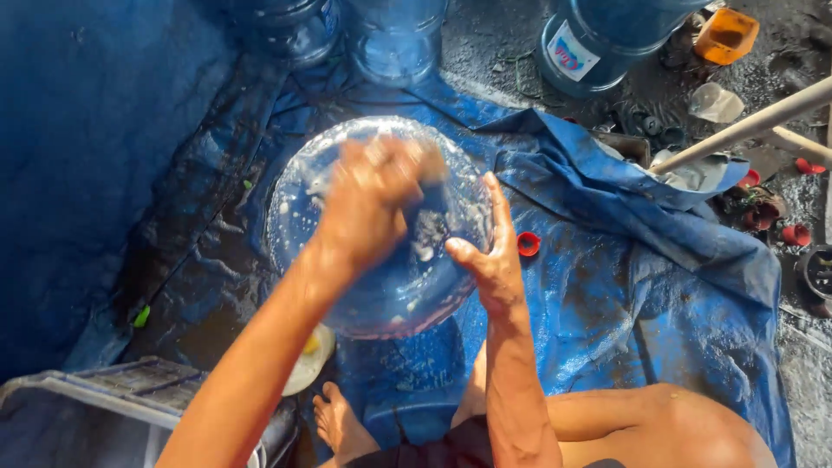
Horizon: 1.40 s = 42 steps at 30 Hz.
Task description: Manually scrubbing and rinsing large plastic water gallons using a sponge and soapy water on a tarp-covered floor.
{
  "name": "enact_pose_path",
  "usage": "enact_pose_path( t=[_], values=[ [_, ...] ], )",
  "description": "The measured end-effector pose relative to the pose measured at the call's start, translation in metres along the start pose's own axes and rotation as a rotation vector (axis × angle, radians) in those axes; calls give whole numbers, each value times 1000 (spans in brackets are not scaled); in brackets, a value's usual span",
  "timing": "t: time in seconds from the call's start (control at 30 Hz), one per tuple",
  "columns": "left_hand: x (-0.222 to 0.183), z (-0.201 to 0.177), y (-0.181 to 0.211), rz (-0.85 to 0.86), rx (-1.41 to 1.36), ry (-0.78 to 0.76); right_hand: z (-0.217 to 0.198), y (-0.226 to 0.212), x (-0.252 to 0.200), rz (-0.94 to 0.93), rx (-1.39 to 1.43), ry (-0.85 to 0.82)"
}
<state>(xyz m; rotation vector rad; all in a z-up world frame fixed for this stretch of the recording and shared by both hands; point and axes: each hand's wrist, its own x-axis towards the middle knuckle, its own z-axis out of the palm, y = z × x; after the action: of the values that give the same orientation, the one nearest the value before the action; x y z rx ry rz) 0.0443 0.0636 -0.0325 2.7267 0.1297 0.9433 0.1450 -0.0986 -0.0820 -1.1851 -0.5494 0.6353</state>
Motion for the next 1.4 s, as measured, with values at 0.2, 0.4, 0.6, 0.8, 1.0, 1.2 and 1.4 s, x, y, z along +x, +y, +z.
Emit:
enact_pose_path(
  t=[0.2, 0.4, 0.6, 0.8, 1.0, 1.2, 1.4],
  values=[
    [10, 4, 4, 52, -163, -37, -7, 14, 7, -52, 57, -52],
    [27, -1, 12, 124, -112, -65, 3, 9, 7, -52, 203, -59],
    [43, -21, 20, 91, -321, 64, 5, -7, 19, -25, 40, 18],
    [20, -17, -18, -171, 524, 65, -9, 4, 21, -50, 18, 89],
    [-10, -56, 8, -116, 149, -7, -8, 15, 22, -39, 58, 172],
    [-42, -72, 0, -129, 3, -232, -11, 10, 32, 15, 10, 193],
    [-49, -92, 13, -142, 0, -312, -8, 13, 34, -9, -48, 204]
  ],
)
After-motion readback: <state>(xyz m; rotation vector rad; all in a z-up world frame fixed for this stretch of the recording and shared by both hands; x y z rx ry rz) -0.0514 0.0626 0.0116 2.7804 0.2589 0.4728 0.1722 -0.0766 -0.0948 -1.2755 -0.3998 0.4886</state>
